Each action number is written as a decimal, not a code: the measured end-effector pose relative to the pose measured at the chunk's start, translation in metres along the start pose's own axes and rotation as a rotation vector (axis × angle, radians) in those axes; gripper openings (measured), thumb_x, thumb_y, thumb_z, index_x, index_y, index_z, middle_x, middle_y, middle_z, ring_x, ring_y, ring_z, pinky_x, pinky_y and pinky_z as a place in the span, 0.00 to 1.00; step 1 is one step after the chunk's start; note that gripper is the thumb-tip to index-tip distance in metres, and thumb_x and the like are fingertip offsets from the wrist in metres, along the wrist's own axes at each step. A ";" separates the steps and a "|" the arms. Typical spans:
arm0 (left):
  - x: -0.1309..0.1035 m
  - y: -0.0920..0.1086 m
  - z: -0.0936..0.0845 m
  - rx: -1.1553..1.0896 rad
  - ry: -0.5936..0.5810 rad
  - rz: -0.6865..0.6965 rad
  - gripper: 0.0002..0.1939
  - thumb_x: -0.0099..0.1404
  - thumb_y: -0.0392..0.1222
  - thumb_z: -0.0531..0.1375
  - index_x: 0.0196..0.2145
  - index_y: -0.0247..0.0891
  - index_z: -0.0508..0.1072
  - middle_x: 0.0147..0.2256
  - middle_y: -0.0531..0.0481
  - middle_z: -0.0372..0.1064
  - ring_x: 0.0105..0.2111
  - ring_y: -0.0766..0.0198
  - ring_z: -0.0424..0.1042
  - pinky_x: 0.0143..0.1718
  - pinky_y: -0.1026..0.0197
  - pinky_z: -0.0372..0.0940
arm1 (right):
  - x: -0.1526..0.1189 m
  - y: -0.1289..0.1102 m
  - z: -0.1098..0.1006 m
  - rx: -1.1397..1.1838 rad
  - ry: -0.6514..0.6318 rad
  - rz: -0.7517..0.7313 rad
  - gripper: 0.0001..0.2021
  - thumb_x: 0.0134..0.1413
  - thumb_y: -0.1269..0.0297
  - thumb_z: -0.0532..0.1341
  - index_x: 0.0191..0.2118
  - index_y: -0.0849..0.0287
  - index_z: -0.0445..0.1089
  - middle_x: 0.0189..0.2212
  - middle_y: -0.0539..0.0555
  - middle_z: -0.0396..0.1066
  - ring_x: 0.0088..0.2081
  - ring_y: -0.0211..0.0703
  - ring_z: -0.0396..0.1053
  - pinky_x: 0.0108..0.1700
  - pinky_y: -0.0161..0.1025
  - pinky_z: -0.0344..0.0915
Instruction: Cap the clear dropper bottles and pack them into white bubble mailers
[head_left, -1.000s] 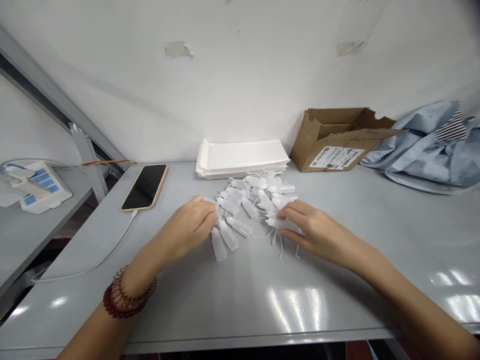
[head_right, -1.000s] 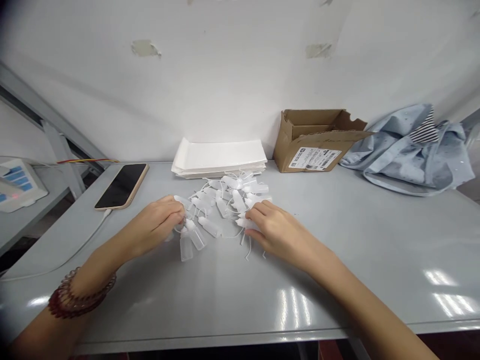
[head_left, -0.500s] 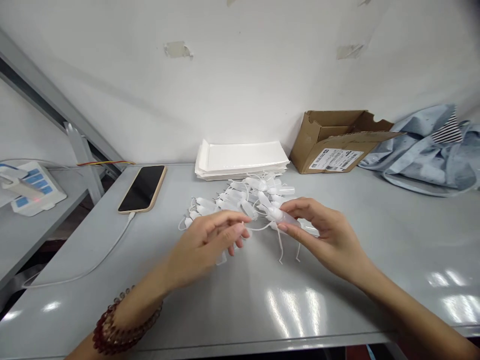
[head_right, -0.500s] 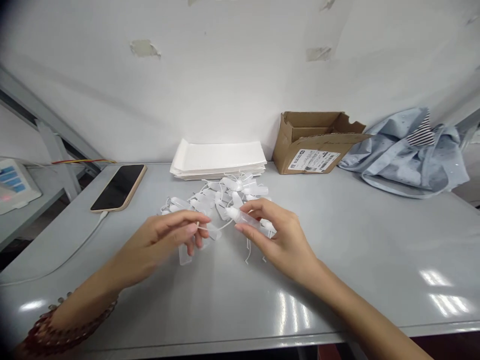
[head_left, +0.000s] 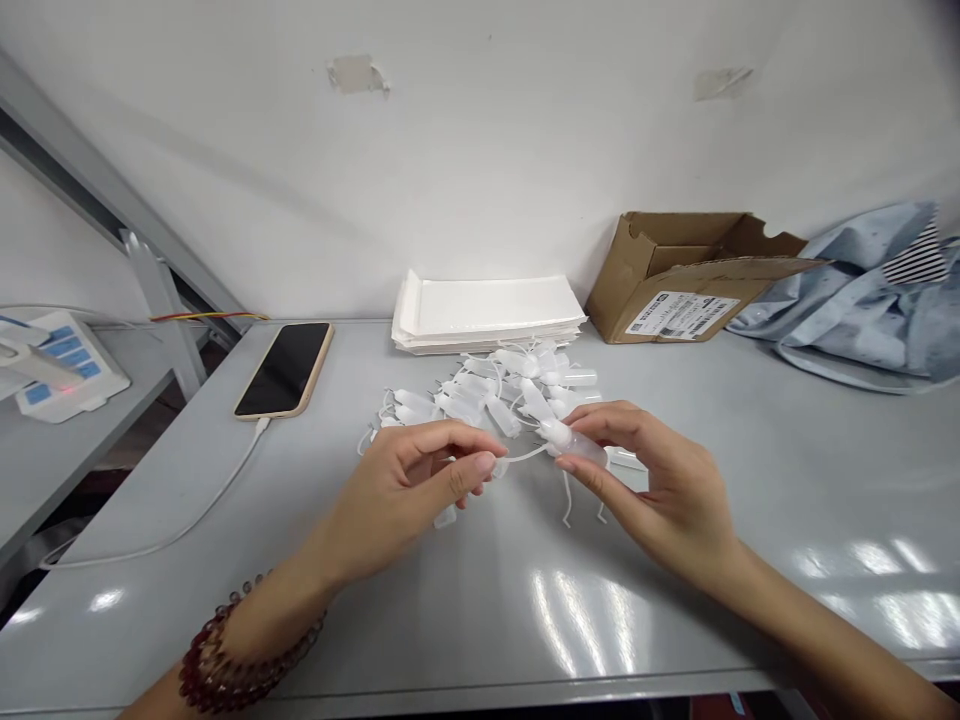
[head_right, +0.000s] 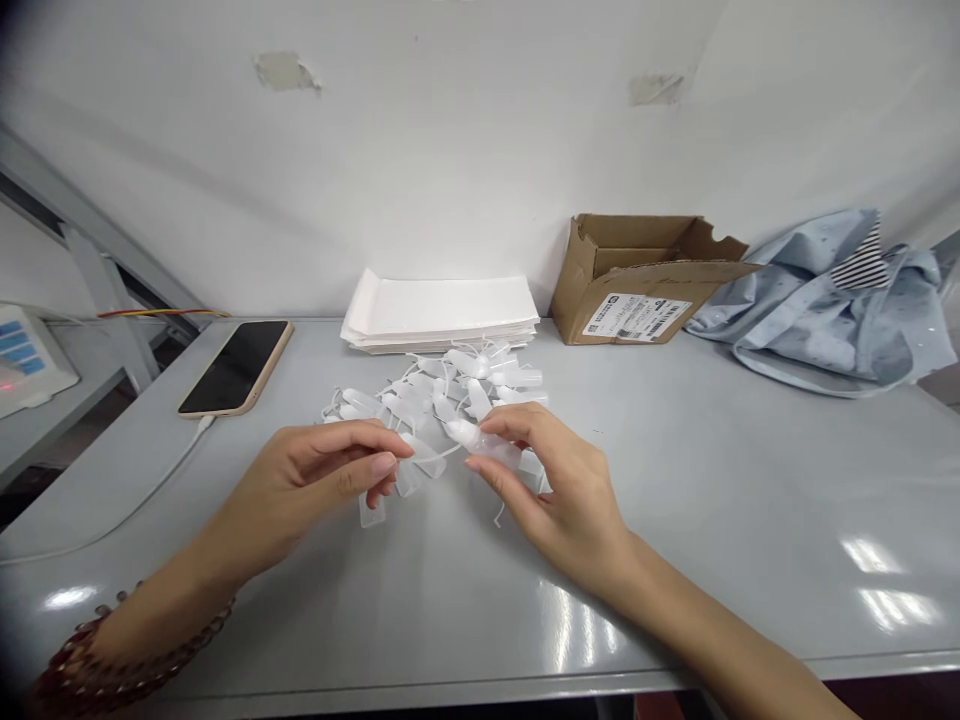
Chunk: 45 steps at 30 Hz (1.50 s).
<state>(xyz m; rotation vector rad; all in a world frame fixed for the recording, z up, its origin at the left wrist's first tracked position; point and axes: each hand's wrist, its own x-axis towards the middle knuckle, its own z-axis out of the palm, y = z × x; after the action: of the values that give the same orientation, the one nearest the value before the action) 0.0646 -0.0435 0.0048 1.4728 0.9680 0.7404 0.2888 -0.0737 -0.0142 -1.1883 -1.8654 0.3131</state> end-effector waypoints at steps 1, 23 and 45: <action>0.000 0.000 -0.001 -0.010 -0.002 0.009 0.06 0.63 0.41 0.61 0.36 0.40 0.78 0.26 0.54 0.70 0.25 0.70 0.67 0.27 0.67 0.67 | 0.000 0.000 0.000 0.012 -0.002 0.011 0.09 0.54 0.70 0.63 0.41 0.55 0.66 0.36 0.51 0.71 0.36 0.39 0.69 0.37 0.37 0.67; 0.006 -0.014 0.008 -0.084 0.165 0.070 0.09 0.59 0.40 0.64 0.22 0.38 0.76 0.21 0.56 0.67 0.19 0.74 0.63 0.23 0.69 0.61 | -0.005 -0.010 0.010 0.257 -0.315 0.051 0.09 0.55 0.68 0.63 0.43 0.61 0.70 0.35 0.54 0.68 0.34 0.37 0.65 0.35 0.37 0.66; 0.005 -0.015 0.009 -0.094 0.094 0.078 0.10 0.62 0.42 0.62 0.24 0.37 0.76 0.23 0.55 0.66 0.22 0.72 0.63 0.25 0.67 0.60 | -0.003 -0.013 0.007 0.321 -0.380 0.165 0.09 0.56 0.65 0.63 0.42 0.59 0.70 0.35 0.52 0.69 0.34 0.37 0.66 0.33 0.36 0.64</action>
<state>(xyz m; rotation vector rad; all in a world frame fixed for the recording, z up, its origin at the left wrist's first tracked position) 0.0719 -0.0436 -0.0119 1.4104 0.9381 0.9070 0.2765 -0.0811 -0.0121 -1.1143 -1.9408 0.9496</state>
